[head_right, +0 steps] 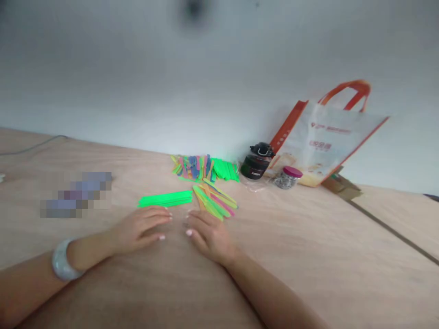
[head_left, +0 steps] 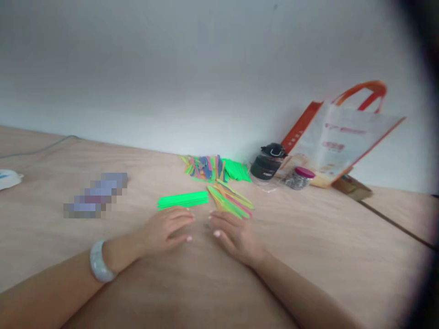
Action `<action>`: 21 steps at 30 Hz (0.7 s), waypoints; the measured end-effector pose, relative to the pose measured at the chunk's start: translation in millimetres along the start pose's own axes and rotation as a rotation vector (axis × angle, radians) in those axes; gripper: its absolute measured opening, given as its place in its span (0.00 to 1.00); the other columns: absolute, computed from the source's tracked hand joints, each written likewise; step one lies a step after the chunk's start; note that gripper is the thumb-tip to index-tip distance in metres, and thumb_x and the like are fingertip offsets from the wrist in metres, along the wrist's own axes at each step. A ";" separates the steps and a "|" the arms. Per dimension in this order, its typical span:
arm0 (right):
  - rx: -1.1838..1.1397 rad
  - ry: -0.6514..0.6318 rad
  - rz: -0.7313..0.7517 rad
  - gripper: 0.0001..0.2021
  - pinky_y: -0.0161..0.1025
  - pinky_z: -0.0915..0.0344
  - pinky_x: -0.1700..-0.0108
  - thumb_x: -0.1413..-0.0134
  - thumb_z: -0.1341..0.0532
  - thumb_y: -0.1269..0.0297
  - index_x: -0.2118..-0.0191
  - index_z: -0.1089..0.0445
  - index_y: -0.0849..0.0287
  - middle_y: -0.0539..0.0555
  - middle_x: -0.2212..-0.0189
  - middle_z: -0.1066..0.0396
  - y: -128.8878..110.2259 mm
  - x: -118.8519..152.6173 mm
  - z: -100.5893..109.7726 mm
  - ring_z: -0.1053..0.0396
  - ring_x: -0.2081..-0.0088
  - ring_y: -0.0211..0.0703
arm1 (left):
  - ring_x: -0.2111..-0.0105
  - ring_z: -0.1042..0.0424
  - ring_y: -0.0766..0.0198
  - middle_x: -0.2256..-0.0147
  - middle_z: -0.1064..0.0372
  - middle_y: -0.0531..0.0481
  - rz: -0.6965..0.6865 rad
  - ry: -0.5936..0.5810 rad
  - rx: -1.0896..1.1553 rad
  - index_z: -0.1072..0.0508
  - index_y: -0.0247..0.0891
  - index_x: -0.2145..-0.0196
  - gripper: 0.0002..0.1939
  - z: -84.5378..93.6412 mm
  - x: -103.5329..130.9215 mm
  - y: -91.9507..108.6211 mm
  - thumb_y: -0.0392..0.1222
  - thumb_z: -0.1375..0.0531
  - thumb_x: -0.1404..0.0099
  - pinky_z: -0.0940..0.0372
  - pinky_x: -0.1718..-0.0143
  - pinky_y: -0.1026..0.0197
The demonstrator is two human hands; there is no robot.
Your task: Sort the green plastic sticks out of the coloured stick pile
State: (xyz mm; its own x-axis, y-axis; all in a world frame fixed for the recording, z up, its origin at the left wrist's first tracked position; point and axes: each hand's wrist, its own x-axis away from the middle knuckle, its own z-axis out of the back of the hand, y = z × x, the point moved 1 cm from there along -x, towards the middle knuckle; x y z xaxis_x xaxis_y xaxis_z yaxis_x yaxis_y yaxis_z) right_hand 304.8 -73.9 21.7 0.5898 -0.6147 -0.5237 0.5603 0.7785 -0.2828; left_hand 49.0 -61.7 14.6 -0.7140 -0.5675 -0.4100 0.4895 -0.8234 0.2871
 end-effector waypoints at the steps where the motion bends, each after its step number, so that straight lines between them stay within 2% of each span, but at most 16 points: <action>1: 0.008 -0.104 0.076 0.16 0.41 0.36 0.48 0.42 0.45 0.60 0.50 0.32 0.59 0.59 0.51 0.30 -12.9 0.7 -2.4 0.34 0.49 0.44 | 0.43 0.42 0.57 0.44 0.39 0.45 -0.046 -0.090 0.022 0.38 0.40 0.44 0.25 -1.5 2.9 8.0 0.52 0.46 0.35 0.47 0.41 0.52; 3: 0.053 -0.203 0.109 0.20 0.43 0.37 0.46 0.44 0.43 0.58 0.47 0.34 0.60 0.60 0.48 0.33 -28.8 2.5 -5.2 0.36 0.46 0.46 | 0.39 0.48 0.55 0.39 0.47 0.45 -0.055 -0.229 0.055 0.45 0.40 0.39 0.32 -3.9 8.2 17.7 0.54 0.45 0.36 0.51 0.39 0.51; 6: 0.085 -0.248 0.069 0.21 0.45 0.39 0.44 0.44 0.43 0.59 0.46 0.36 0.61 0.61 0.46 0.35 -33.0 5.2 -6.6 0.39 0.44 0.47 | 0.37 0.54 0.53 0.37 0.54 0.46 -0.010 -0.310 0.095 0.52 0.43 0.37 0.34 -3.9 13.0 19.9 0.56 0.46 0.36 0.55 0.38 0.48; 11: 0.073 -0.250 0.064 0.19 0.44 0.39 0.43 0.44 0.43 0.61 0.47 0.34 0.62 0.60 0.47 0.34 -27.5 5.5 -8.1 0.38 0.44 0.46 | 0.37 0.55 0.53 0.37 0.54 0.49 0.016 -0.309 0.128 0.52 0.46 0.37 0.34 -2.1 12.6 17.3 0.57 0.46 0.37 0.56 0.37 0.48; 21: 0.064 -0.192 0.084 0.16 0.43 0.37 0.45 0.44 0.43 0.64 0.51 0.32 0.61 0.60 0.50 0.31 -28.9 1.9 -10.9 0.35 0.47 0.45 | 0.37 0.55 0.52 0.37 0.55 0.47 0.019 -0.337 0.120 0.51 0.44 0.37 0.35 -1.8 10.7 18.3 0.58 0.47 0.37 0.57 0.37 0.48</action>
State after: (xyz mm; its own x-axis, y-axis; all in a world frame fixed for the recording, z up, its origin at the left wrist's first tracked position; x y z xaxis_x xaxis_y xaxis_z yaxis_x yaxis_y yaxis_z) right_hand 283.3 -96.2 20.1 0.7326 -0.5657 -0.3786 0.5368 0.8221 -0.1897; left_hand 51.2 -82.8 13.8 -0.8399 -0.5333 -0.1010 0.4566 -0.7948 0.3998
